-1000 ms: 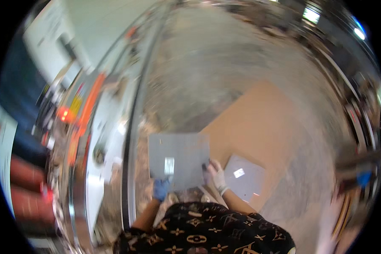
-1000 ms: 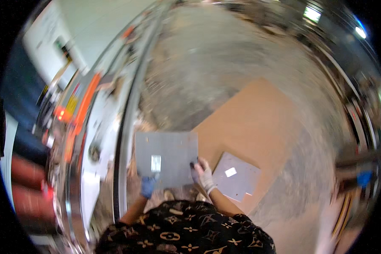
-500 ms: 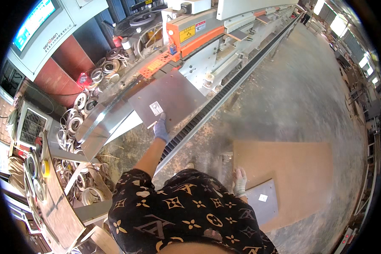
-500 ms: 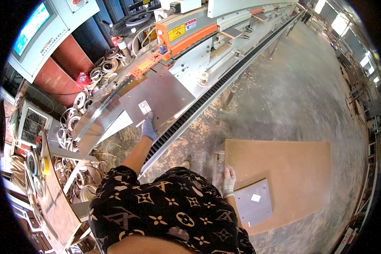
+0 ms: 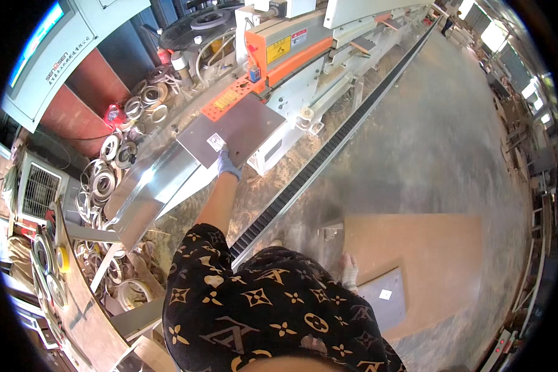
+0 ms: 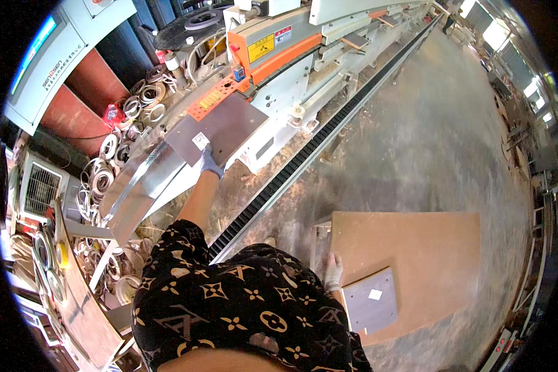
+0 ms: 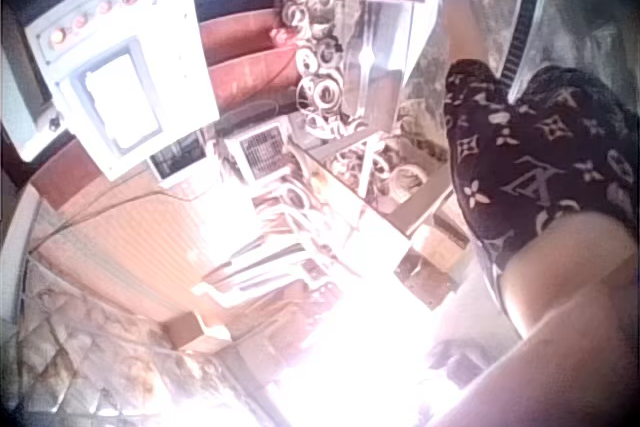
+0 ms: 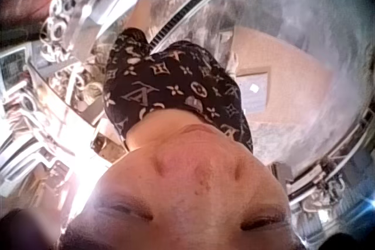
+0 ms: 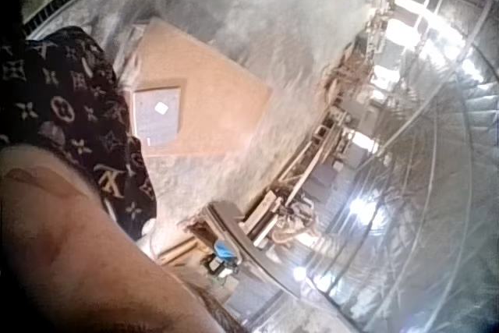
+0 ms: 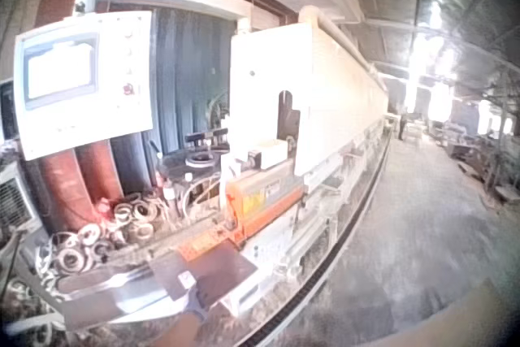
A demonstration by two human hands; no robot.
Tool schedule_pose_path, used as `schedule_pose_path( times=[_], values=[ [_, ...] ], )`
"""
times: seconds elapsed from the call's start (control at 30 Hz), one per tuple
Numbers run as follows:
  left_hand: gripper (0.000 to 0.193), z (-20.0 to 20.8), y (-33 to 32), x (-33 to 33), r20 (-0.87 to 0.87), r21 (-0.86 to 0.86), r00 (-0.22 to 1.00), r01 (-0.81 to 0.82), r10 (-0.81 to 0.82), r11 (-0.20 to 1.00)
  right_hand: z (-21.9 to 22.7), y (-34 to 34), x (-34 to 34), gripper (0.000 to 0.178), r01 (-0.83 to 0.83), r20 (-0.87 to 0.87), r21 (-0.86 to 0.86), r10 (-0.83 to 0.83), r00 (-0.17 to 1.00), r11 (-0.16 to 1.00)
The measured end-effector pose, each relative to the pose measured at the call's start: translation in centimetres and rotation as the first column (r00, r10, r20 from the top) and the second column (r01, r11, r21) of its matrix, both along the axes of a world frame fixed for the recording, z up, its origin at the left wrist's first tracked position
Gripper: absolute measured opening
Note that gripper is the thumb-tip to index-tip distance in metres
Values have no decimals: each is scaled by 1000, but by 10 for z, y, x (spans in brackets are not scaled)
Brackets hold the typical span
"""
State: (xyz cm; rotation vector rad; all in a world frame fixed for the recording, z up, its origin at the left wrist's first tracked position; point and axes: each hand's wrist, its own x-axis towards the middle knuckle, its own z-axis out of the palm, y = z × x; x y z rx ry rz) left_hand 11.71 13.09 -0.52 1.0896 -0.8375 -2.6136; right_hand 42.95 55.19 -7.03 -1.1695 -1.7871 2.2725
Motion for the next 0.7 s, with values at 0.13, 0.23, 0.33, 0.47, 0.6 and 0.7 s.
schedule_pose_path(
  times=[0.13,0.23,0.33,0.47,0.6,0.7],
  values=[
    [40,8,19,-25,76,-50,997,-11,15,999,6,-8,-5,30,17,22,8,-17,1000,1000],
    [42,-2,40,-59,2,-48,999,33,-33,998,19,-6,2,29,161,55,22,-162,985,987],
    [43,-32,12,-120,-57,-87,982,176,-181,981,8,7,24,29,33,-67,301,-13,998,953],
    [42,4,76,-151,-19,-223,897,427,-442,876,20,54,70,47,67,296,594,-296,908,802],
    [40,27,123,-141,-34,-556,821,459,-570,694,26,115,138,73,-41,689,641,-551,470,767],
    [39,35,165,-96,-92,-796,819,281,-567,536,18,145,175,88,120,662,698,-700,267,706]
  ],
)
